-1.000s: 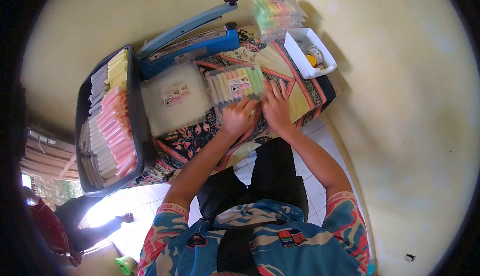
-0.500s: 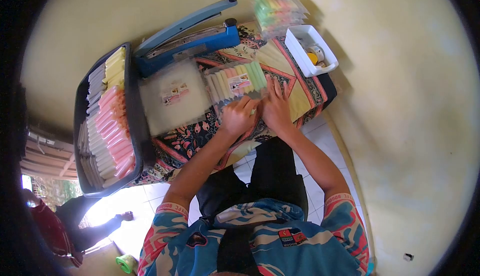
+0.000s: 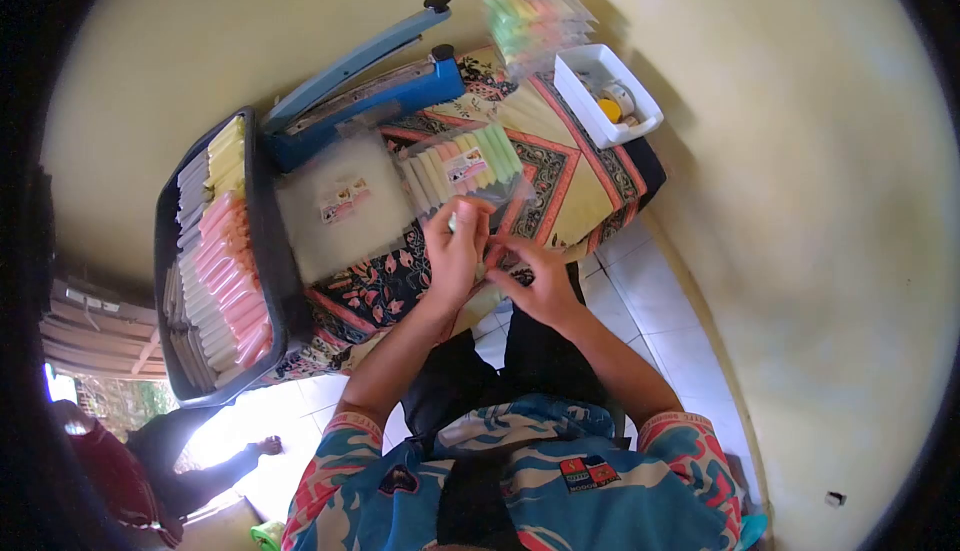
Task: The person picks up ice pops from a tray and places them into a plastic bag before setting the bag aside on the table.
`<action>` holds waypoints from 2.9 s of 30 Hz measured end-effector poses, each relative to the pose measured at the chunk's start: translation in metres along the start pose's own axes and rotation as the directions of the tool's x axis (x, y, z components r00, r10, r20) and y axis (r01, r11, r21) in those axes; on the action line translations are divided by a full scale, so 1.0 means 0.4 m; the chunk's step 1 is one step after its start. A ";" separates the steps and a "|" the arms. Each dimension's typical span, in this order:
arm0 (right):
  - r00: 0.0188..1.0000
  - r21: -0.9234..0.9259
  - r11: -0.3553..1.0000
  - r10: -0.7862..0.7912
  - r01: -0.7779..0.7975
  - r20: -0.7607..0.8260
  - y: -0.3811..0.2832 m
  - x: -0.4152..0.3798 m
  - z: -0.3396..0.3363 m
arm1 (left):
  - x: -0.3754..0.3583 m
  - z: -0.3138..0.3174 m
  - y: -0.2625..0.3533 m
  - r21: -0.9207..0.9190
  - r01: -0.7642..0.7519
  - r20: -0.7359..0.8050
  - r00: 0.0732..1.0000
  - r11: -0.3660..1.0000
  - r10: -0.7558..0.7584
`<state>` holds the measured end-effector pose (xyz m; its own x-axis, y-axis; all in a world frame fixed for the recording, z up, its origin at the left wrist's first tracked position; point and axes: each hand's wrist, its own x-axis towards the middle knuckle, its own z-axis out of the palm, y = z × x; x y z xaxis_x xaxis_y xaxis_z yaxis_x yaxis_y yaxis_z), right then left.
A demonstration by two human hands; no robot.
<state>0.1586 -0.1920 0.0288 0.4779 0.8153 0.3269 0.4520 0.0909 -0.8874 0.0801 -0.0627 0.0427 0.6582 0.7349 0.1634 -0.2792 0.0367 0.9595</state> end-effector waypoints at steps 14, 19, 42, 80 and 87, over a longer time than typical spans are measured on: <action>0.918 0.403 0.915 0.136 0.028 -0.373 0.081 -0.029 -0.164 | 0.059 -0.075 -0.016 0.776 -0.541 0.428 0.829 0.323 0.360; 0.883 0.544 0.768 0.459 -0.337 -0.100 0.101 -0.015 -0.151 | 0.079 -0.084 -0.044 0.779 -0.589 0.515 0.796 0.213 0.319; 0.979 0.238 0.955 0.197 -0.178 -0.055 0.029 -0.016 0.004 | 0.087 -0.106 -0.098 0.766 -0.614 0.421 0.702 0.190 0.574; 0.964 -0.511 0.860 -0.148 0.015 -0.220 0.149 0.174 0.036 | 0.099 -0.106 -0.104 0.745 -0.637 0.402 0.663 0.195 0.632; 0.937 -0.544 0.839 -0.217 0.035 -0.274 0.183 0.133 0.026 | 0.097 -0.105 -0.103 0.736 -0.636 0.390 0.678 0.232 0.623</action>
<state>0.2093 -0.1362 -0.0223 0.5560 0.5879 0.5876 0.8053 -0.2059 -0.5559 0.0880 -0.0073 -0.0001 0.5446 0.2571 0.7983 0.0310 -0.9574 0.2872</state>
